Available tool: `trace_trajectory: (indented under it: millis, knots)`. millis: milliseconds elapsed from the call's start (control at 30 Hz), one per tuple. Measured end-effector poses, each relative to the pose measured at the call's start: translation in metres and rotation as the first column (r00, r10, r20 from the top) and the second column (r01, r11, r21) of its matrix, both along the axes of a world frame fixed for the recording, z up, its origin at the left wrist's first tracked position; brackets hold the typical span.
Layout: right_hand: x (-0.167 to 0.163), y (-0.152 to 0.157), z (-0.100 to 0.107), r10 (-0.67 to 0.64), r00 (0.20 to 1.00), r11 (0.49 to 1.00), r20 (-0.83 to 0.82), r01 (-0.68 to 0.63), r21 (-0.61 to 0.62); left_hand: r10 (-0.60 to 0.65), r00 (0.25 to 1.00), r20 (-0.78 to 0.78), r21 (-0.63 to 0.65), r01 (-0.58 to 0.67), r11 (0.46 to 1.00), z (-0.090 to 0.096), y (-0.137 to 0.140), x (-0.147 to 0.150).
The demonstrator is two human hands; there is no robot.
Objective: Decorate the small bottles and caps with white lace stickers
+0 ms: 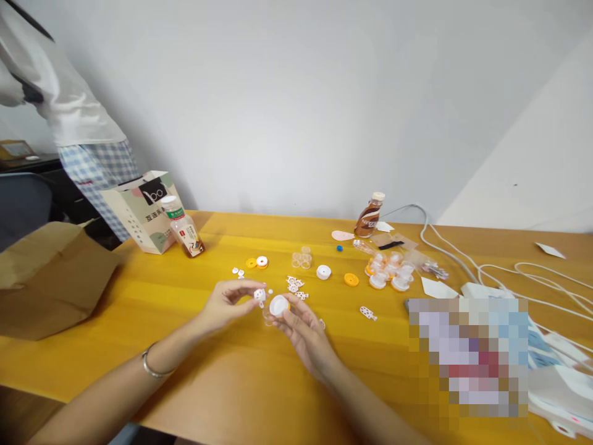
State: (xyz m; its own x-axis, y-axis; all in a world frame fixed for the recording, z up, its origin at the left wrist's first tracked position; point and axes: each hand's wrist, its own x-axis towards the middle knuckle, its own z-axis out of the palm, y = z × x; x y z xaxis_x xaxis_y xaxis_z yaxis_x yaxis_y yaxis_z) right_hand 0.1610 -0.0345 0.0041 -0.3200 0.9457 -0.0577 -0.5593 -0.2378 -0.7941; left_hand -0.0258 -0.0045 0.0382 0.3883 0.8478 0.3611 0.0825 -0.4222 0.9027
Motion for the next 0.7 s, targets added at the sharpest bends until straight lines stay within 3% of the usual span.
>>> trace_trajectory:
  millis: [100,267,533,700]
  knots:
    - [-0.002,-0.002,0.001,0.031,1.0,0.999,0.003,-0.031,0.026,0.021,0.999,0.046,0.007,-0.021,1.0,0.001,-0.011,0.009]
    - [-0.001,-0.002,0.002,0.038,0.999,0.998,0.006,-0.038,0.056,0.108,0.991,-0.074,0.135,-0.097,0.986,0.002,-0.016,0.013]
    - [-0.002,-0.004,0.002,0.026,0.999,0.994,0.041,-0.03,0.101,0.054,0.997,-0.052,0.344,-0.033,0.938,-0.006,-0.009,0.01]
    - [-0.002,-0.006,0.003,0.018,0.998,0.993,0.052,-0.023,0.112,0.031,0.998,-0.054,0.335,-0.011,0.942,-0.007,-0.009,0.01]
